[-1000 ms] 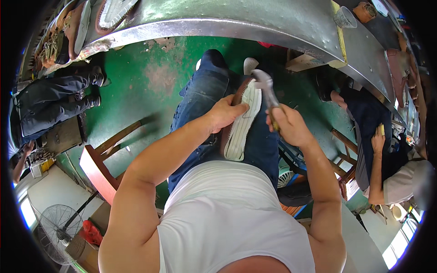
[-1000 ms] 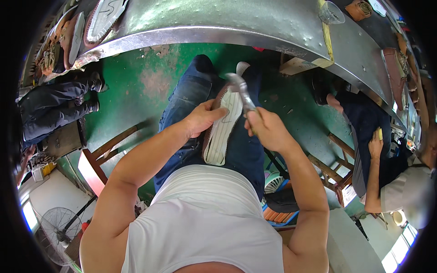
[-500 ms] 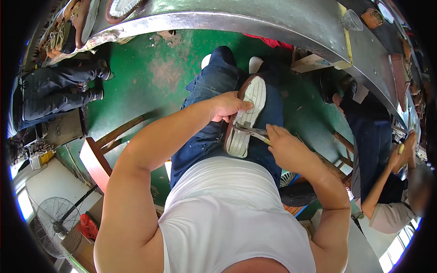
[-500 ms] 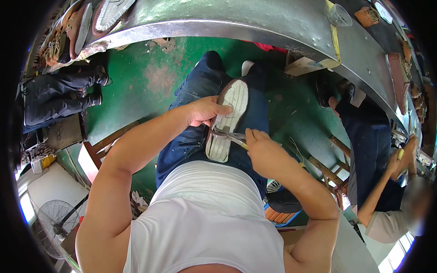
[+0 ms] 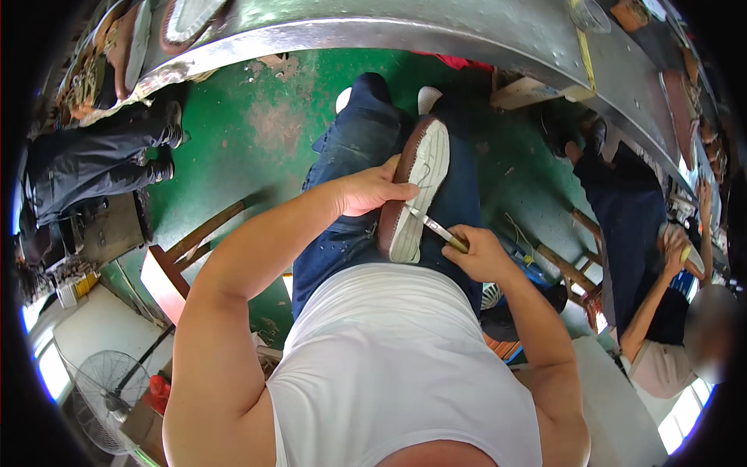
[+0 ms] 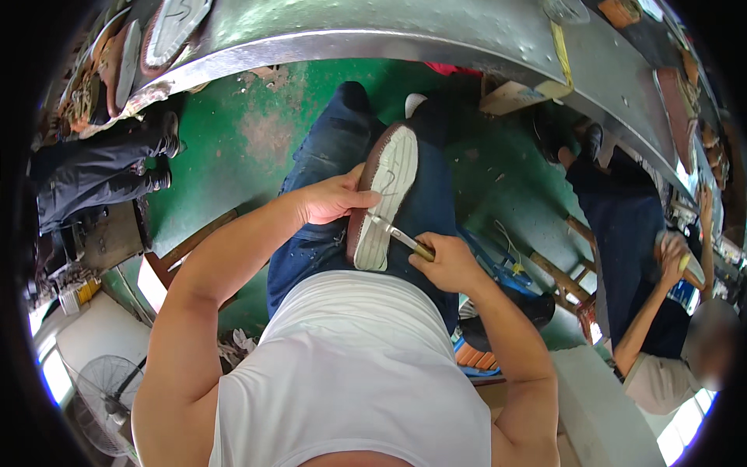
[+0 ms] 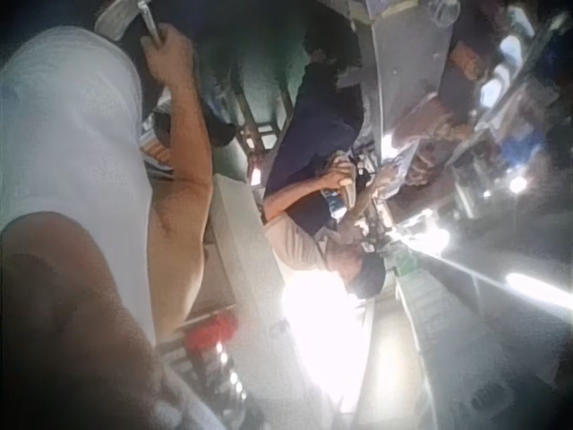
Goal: Manually pull the upper material over the last and secure it using specialized pliers/pincers.
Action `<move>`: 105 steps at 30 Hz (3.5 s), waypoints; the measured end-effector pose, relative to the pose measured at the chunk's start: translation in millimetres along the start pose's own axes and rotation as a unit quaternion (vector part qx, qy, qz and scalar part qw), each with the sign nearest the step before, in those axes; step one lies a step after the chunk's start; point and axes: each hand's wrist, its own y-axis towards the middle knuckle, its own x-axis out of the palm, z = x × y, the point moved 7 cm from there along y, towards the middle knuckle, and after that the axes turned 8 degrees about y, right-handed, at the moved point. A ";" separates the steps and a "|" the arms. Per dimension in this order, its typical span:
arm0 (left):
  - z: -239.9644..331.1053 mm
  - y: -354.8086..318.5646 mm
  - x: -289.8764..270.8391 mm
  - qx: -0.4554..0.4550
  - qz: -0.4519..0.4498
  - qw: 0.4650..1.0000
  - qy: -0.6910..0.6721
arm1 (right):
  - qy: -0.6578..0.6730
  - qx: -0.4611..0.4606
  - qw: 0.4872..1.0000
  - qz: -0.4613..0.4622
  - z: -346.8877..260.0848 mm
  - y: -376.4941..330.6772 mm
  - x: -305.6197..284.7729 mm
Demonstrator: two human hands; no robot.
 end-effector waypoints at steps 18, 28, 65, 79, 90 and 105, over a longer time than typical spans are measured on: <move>-46.8 -16.4 34.1 0.136 0.193 0.895 0.378 | 0.303 0.061 0.914 -0.264 93.4 1.4 21.4; -65.4 -22.8 21.5 0.119 0.245 0.925 0.264 | 0.205 -0.108 0.971 0.064 -32.0 -35.2 -64.7; 628.1 162.2 -154.4 0.190 0.464 0.375 0.780 | 0.586 -0.031 0.810 -0.010 16.4 125.0 -110.7; 659.4 255.0 -193.2 0.212 0.488 0.747 0.399 | 0.583 -0.012 0.812 0.025 8.1 118.3 -103.1; 440.7 -51.3 -100.3 0.418 0.427 0.789 0.142 | 0.532 -0.063 0.841 0.082 52.5 72.7 -37.0; 296.3 -321.2 -236.2 0.109 0.806 0.178 0.554 | 0.461 -0.073 0.871 0.155 67.7 52.0 -8.7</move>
